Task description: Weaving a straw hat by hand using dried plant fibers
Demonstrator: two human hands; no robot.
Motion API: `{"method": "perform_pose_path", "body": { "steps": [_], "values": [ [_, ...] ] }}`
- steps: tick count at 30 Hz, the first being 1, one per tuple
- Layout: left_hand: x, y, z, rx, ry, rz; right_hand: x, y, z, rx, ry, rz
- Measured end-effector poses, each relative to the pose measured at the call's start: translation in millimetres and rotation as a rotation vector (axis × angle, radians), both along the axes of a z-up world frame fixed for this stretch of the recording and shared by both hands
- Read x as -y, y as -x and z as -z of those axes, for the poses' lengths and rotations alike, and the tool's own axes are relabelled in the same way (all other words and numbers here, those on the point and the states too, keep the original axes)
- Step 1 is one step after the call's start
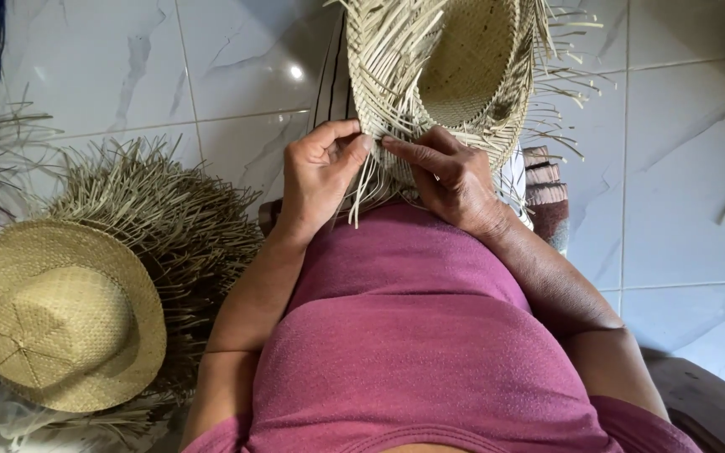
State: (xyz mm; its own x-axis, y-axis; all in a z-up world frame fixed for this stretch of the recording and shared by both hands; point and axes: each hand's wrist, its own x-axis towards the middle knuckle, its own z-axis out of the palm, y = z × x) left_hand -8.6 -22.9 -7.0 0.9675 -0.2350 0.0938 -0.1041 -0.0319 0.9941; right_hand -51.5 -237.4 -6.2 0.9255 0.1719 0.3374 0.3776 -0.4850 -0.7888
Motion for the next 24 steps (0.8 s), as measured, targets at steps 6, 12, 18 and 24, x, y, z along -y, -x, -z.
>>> {"method": "perform_pose_path", "body": {
  "steps": [6, 12, 18, 24],
  "values": [
    [1.9, -0.6, -0.6, 0.031, -0.103, -0.015, -1.4, -0.1, -6.4, 0.025, 0.008, -0.020],
    [16.7, -8.8, 26.9, -0.109, 0.212, 0.005, 1.6, -0.9, 33.7, 0.006, -0.229, -0.020],
    [18.9, -4.4, 19.6, -0.178, 0.309, 0.009, -8.2, -4.5, 8.3, 0.071, -0.242, -0.030],
    [3.5, 3.9, -26.2, 0.024, -0.044, -0.003, 3.0, -3.3, 1.4, 0.099, -0.028, -0.054]
  ]
}}
